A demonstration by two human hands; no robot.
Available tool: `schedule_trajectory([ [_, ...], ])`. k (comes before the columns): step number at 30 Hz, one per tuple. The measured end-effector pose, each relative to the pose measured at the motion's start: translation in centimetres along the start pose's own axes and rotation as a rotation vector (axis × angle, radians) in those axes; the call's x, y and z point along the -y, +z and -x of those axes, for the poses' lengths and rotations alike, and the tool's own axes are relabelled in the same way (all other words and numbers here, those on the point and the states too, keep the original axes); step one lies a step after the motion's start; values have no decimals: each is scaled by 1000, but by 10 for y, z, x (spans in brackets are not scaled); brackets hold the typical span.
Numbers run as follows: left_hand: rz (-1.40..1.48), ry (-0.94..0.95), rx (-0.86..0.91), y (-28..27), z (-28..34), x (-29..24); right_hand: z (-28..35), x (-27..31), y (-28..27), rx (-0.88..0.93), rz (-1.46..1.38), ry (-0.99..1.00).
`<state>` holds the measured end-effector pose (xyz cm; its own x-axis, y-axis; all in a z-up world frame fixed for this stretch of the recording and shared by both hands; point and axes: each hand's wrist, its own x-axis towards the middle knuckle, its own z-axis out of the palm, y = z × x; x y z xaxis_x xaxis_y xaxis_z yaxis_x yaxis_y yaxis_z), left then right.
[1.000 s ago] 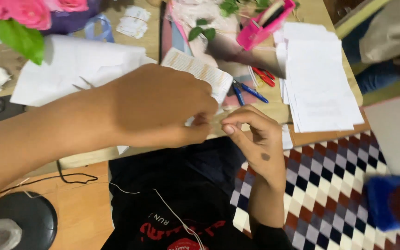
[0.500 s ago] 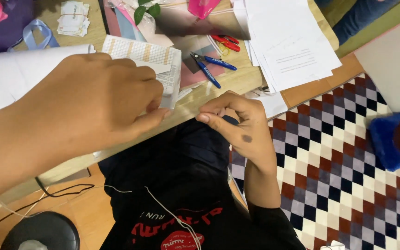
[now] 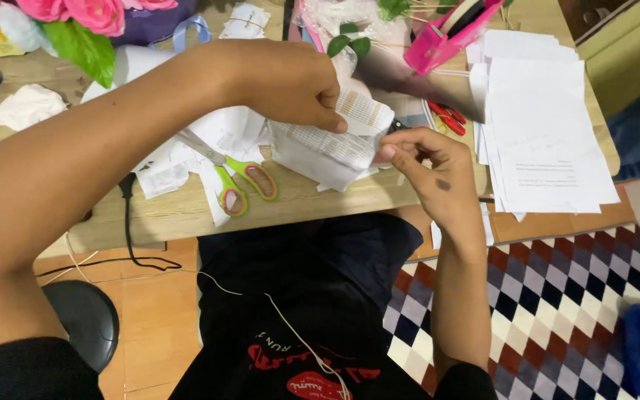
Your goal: The person wraps a small rectangular package with white paper featuring a grid pattern. They use a pink tape dispenser to apply clear tape to secure the paper, folding the edges and pressing them down to seal the package.
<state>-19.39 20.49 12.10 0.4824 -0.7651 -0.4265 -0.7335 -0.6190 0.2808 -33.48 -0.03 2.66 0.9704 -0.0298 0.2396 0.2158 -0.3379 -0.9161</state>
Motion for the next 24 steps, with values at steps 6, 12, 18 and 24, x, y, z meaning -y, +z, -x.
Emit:
schedule_trajectory([
  [6,29,-77,71,-7,-12,12,-16,-9,-8,64,-285,232],
  [12,-68,-95,60,-5,-27,14,-19,-18,-9,38,-326,279],
  [18,-102,-43,15,4,-43,19,-17,-29,-10,38,-353,281],
  [24,-154,-119,0,5,-42,13,-15,-31,-9,53,-394,291],
])
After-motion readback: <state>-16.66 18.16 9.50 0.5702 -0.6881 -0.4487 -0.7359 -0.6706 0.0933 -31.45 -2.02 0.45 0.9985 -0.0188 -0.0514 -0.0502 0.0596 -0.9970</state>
